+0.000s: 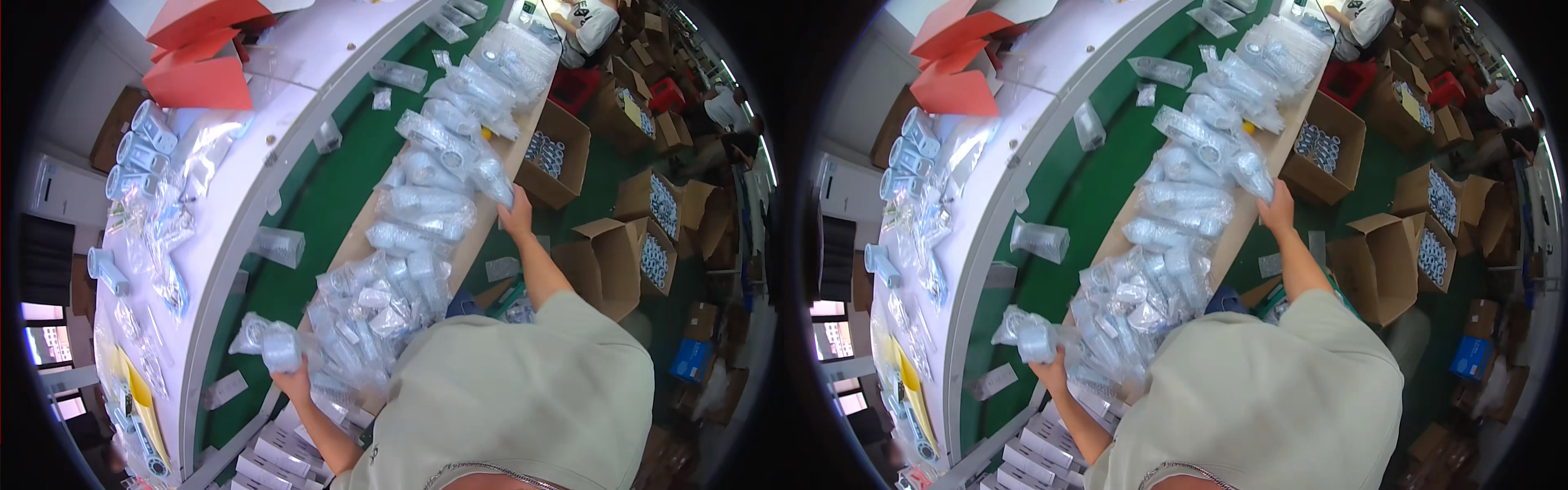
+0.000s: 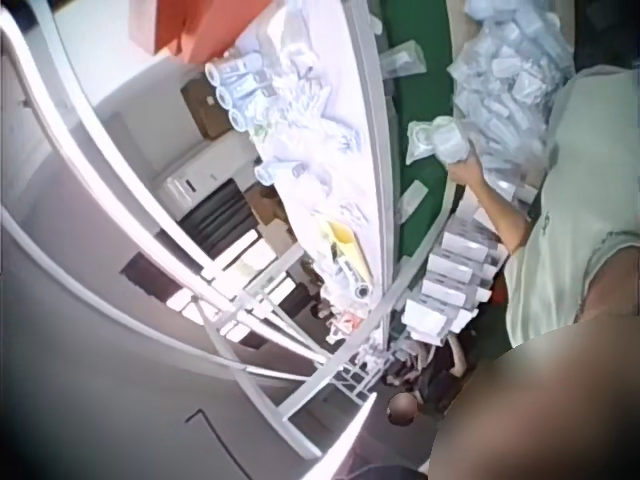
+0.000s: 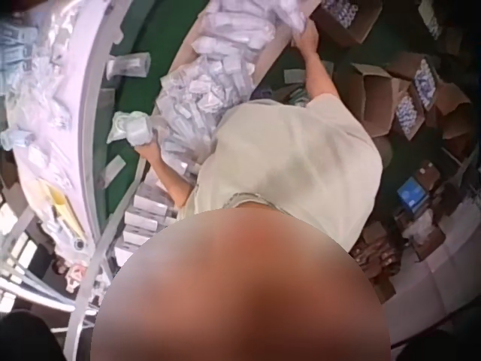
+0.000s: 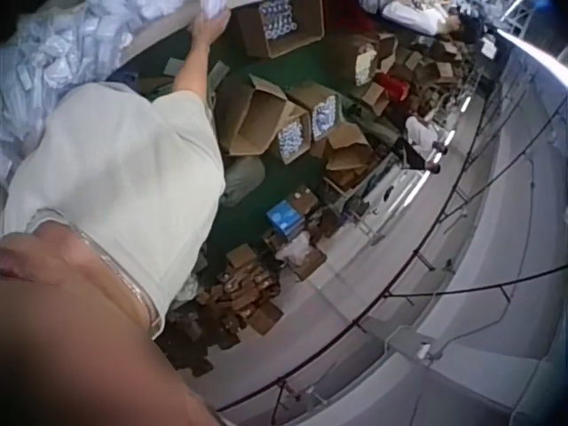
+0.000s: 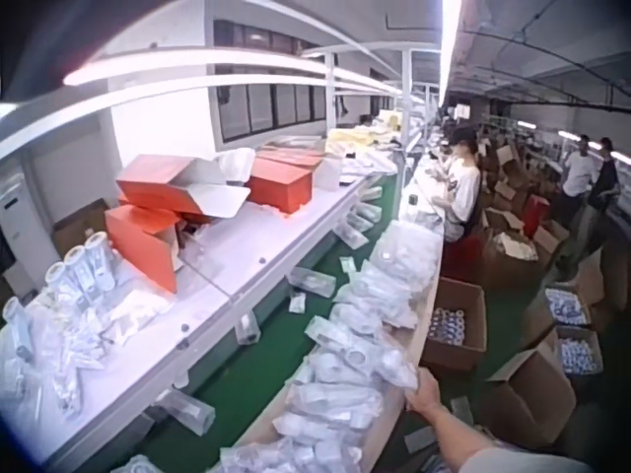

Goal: The person packs products at a workstation by inserting wrapped devices and paper manuals into cardboard boxes by hand.

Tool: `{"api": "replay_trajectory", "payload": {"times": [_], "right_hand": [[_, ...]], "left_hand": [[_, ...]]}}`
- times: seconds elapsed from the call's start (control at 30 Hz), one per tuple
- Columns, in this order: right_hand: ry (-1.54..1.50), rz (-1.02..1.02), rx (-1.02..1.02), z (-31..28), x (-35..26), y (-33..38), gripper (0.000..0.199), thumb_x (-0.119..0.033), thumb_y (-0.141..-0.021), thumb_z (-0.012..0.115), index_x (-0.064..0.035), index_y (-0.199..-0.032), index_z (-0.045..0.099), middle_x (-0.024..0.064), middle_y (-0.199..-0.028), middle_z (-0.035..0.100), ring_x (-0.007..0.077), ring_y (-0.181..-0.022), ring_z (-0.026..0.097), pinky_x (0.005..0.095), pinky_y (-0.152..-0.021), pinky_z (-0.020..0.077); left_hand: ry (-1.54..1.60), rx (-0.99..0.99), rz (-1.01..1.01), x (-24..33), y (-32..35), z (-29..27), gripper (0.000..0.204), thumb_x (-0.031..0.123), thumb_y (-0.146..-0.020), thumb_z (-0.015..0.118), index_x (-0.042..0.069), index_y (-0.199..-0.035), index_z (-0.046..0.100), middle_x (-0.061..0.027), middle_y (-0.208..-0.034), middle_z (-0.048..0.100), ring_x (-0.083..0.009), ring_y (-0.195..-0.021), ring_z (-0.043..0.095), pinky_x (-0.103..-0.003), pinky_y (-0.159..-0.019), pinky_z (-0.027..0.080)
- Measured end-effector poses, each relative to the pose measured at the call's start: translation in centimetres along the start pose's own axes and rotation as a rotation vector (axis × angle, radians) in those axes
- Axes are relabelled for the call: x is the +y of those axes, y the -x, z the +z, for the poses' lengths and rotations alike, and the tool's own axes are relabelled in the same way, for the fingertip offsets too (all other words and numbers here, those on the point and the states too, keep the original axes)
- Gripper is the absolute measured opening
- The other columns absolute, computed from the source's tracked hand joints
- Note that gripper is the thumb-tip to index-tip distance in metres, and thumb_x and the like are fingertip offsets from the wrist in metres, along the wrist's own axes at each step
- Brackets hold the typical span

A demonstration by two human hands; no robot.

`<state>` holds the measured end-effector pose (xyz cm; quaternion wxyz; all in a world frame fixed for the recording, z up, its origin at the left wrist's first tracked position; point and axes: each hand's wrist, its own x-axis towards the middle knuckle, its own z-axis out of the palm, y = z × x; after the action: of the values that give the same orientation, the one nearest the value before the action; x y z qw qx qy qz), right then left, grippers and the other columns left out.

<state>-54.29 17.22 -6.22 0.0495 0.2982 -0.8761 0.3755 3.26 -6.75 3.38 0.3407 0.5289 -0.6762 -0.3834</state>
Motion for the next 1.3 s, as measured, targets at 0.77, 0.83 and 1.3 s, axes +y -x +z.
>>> {"api": "replay_trajectory", "payload": {"times": [0.77,0.83,1.3], "right_hand": [[-0.717,-0.021,-1.110,2.0,-22.4,-0.1,0.048,-0.031,-0.084,0.068,0.0001,-0.120,0.057,0.0084,-0.111,0.063,0.0185,-0.103,0.058,0.0332,-0.089,0.0458],[-1.015,0.383,-1.306,1.8,-24.9,6.9,0.055,-0.030,-0.086,0.067,0.0030,-0.128,0.051,0.0122,-0.119,0.062,0.0210,-0.108,0.058,0.0341,-0.091,0.0459],[0.165,-0.812,-0.475,3.6,-24.7,10.6,0.042,-0.022,-0.086,0.067,0.0013,-0.117,0.051,0.0209,-0.120,0.054,0.0295,-0.108,0.054,0.0403,-0.088,0.0441]], "left_hand": [[0.106,-0.571,0.416,7.1,3.5,10.9,0.071,0.025,-0.068,0.085,0.007,-0.129,0.053,-0.0091,-0.124,0.058,-0.0258,-0.116,0.054,-0.040,-0.102,0.040],[0.160,-0.558,0.343,10.7,3.5,12.6,0.068,0.023,-0.070,0.083,0.006,-0.129,0.053,-0.0083,-0.123,0.060,-0.0238,-0.113,0.057,-0.038,-0.101,0.042],[0.383,0.069,-0.277,7.3,10.5,8.4,0.065,0.025,-0.068,0.083,-0.002,-0.120,0.055,-0.0158,-0.115,0.062,-0.0259,-0.105,0.060,-0.036,-0.093,0.045]]}}
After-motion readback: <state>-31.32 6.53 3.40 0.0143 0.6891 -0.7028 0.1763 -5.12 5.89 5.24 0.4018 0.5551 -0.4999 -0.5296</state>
